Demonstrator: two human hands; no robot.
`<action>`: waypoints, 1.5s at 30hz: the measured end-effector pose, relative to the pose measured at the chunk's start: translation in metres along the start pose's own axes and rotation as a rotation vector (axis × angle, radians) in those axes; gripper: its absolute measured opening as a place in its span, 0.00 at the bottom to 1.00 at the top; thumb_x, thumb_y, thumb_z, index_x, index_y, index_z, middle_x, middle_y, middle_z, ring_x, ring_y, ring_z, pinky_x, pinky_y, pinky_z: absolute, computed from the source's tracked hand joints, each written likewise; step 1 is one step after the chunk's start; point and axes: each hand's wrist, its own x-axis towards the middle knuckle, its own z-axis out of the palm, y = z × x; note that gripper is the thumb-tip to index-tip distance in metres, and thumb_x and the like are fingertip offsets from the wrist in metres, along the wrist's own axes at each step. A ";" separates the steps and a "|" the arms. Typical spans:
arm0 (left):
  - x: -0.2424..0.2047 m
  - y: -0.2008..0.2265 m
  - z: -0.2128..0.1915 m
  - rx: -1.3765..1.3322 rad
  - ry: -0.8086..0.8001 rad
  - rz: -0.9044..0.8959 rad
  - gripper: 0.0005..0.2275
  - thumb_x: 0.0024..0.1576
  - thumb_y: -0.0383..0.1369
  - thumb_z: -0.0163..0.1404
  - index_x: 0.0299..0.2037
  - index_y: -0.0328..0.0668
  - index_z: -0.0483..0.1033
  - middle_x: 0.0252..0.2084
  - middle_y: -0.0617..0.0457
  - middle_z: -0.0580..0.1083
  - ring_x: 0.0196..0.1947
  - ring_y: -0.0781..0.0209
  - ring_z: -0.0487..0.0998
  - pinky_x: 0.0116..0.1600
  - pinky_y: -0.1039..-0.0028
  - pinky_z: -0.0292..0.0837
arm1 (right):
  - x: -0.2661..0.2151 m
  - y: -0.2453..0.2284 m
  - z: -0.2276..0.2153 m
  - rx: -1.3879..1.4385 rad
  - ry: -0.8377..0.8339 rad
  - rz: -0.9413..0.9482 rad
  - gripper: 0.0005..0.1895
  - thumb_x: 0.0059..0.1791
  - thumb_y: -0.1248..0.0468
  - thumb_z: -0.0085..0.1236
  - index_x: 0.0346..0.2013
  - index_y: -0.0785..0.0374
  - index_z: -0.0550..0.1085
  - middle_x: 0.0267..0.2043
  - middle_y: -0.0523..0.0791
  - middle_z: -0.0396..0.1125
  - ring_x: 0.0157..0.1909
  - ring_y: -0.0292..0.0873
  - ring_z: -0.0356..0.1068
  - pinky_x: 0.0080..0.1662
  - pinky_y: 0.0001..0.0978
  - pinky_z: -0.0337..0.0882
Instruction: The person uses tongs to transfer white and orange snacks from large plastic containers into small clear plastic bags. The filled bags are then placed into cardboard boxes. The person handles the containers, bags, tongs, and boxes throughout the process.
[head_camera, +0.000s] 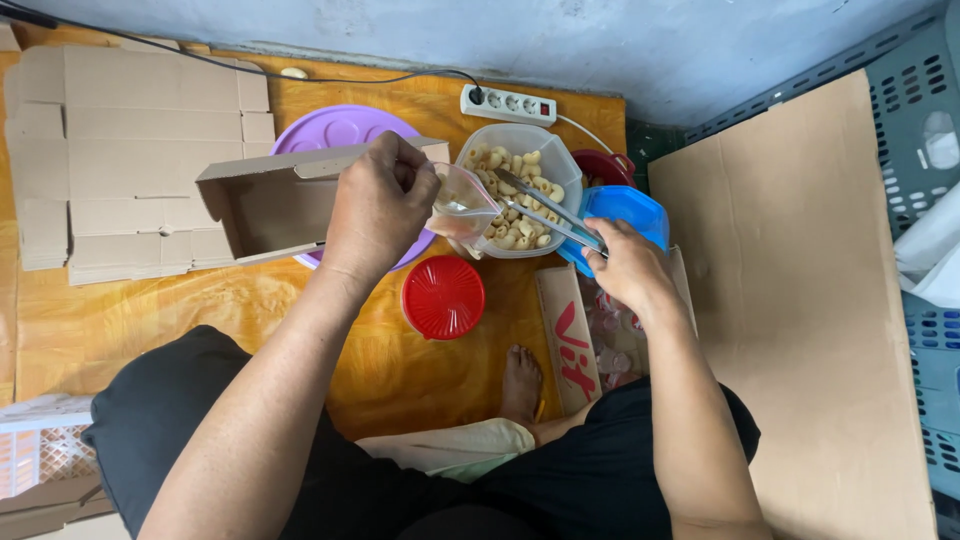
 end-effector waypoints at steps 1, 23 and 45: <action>0.000 -0.001 0.001 0.002 -0.004 0.000 0.07 0.58 0.31 0.50 0.41 0.37 0.77 0.19 0.53 0.75 0.16 0.63 0.75 0.25 0.77 0.71 | -0.001 -0.004 0.000 0.003 -0.002 0.003 0.26 0.53 0.55 0.49 0.68 0.39 0.67 0.61 0.48 0.69 0.60 0.58 0.72 0.61 0.61 0.67; -0.004 0.002 0.009 0.123 -0.009 -0.003 0.06 0.56 0.33 0.52 0.40 0.42 0.77 0.22 0.53 0.76 0.28 0.53 0.81 0.36 0.65 0.77 | -0.060 0.004 -0.063 0.265 0.106 -0.071 0.24 0.52 0.64 0.53 0.63 0.50 0.74 0.57 0.57 0.71 0.59 0.67 0.70 0.56 0.58 0.71; 0.002 0.006 0.029 0.158 0.010 -0.088 0.04 0.52 0.33 0.42 0.30 0.46 0.70 0.23 0.51 0.76 0.28 0.48 0.75 0.35 0.60 0.68 | -0.150 0.025 -0.102 0.632 0.213 -0.091 0.26 0.53 0.69 0.55 0.68 0.64 0.72 0.33 0.46 0.65 0.32 0.38 0.62 0.41 0.31 0.64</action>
